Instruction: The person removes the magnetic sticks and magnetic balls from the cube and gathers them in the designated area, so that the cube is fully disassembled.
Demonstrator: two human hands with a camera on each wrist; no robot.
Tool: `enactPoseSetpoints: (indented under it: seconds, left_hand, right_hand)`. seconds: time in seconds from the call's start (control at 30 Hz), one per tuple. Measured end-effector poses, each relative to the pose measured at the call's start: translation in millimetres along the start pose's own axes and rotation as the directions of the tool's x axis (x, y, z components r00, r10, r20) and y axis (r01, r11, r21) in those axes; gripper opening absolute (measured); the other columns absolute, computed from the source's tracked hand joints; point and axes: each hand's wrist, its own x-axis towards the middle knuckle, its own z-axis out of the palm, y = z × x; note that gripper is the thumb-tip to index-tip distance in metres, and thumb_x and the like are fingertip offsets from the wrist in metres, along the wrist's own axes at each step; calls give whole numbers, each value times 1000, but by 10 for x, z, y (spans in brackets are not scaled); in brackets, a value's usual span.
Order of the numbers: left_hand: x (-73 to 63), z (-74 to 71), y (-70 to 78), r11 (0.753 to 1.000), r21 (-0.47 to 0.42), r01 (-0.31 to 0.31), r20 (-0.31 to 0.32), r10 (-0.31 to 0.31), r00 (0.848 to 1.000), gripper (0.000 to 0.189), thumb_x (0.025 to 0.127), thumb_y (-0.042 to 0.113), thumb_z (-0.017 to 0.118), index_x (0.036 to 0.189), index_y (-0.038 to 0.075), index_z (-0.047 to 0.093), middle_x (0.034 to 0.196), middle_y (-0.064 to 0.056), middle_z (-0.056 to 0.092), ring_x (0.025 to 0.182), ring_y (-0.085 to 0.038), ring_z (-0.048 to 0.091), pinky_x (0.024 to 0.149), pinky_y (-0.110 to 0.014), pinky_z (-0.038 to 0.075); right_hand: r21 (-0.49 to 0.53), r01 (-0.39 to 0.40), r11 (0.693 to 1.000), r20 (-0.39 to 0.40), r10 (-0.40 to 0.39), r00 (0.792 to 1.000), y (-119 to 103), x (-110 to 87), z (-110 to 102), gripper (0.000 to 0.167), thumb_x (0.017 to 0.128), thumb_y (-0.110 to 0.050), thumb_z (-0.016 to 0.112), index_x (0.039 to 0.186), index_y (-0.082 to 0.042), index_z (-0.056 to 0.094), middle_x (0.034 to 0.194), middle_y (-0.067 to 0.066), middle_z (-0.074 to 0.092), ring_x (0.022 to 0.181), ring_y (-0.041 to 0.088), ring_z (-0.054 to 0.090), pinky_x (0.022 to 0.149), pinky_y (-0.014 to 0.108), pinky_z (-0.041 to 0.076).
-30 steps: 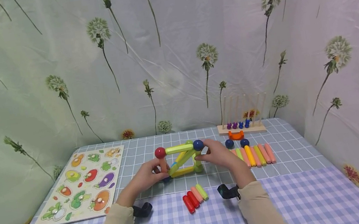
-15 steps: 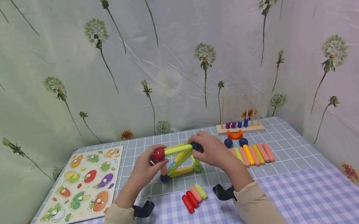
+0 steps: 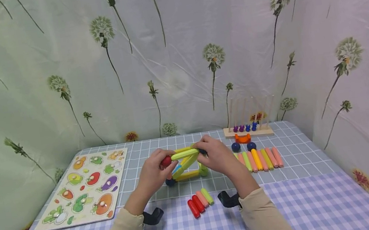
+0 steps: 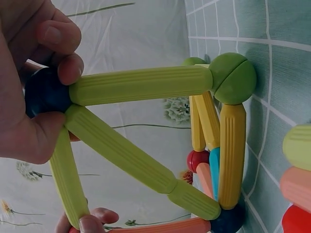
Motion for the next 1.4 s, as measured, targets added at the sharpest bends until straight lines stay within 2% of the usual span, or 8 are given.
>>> enactPoseSetpoints:
  seconds: [0.27,0.5,0.73,0.83,0.97,1.07,1.23,1.4]
  left_hand:
    - [7,14,-2,999,-51,12,19,-12,1000,24,88,20,77,110,15,71,99,0,66,79,-10,55,68,-21,52]
    - [1,9,-3,996,-75,42,36,-40,999,25,89,19,76,112,15,70,102,0,67,81,-10,56,69,-20,53]
    - [11,-3,14,990,-130,63,34,-59,998,25,88,16,77,112,13,69,99,-2,65,79,-12,58,60,-16,51]
    - [9,-5,7,988,-142,67,33,-63,997,25,88,15,77,112,13,69,98,-2,65,78,-12,58,58,-15,50]
    - [1,-7,1,986,-154,69,29,-65,997,24,89,16,76,112,13,69,98,-2,65,77,-12,58,58,-15,51]
    - [-3,-10,-2,985,-159,65,20,-63,998,24,89,16,76,111,13,69,98,-2,66,76,-11,58,59,-16,51]
    - [1,-8,-9,986,-158,62,11,-61,998,22,89,16,76,110,14,69,99,-2,67,76,-10,57,62,-18,52]
    - [5,-7,-12,989,-138,61,7,-60,998,22,89,18,76,110,15,70,101,-1,68,79,-10,57,67,-19,54]
  right_hand:
    - [-15,7,1000,-8,-7,1000,7,-11,24,29,89,-11,62,115,-12,74,103,3,61,81,13,54,74,26,55]
    - [-6,-9,1000,-3,9,1000,34,-23,38,26,90,-11,62,113,-13,73,104,4,61,83,13,55,79,29,57]
    - [53,-72,996,43,70,997,52,2,20,26,90,-10,61,116,-11,63,113,8,63,92,19,57,90,39,58]
    - [76,-69,995,52,65,996,67,3,5,23,91,-10,60,114,-10,64,111,7,63,92,18,57,90,39,57]
    - [84,-44,996,46,40,998,93,2,3,14,93,-7,60,103,-13,67,104,3,62,87,16,56,85,36,57]
    - [77,-23,997,35,20,999,111,1,5,13,94,-5,60,99,-15,68,101,1,61,83,14,55,81,33,57]
    - [112,-12,994,32,8,999,141,6,-8,14,98,-10,61,110,-13,67,107,4,64,90,17,58,85,38,57]
    - [225,-79,971,58,68,996,154,16,-42,19,101,-17,60,118,-12,63,116,9,65,99,23,61,90,44,57]
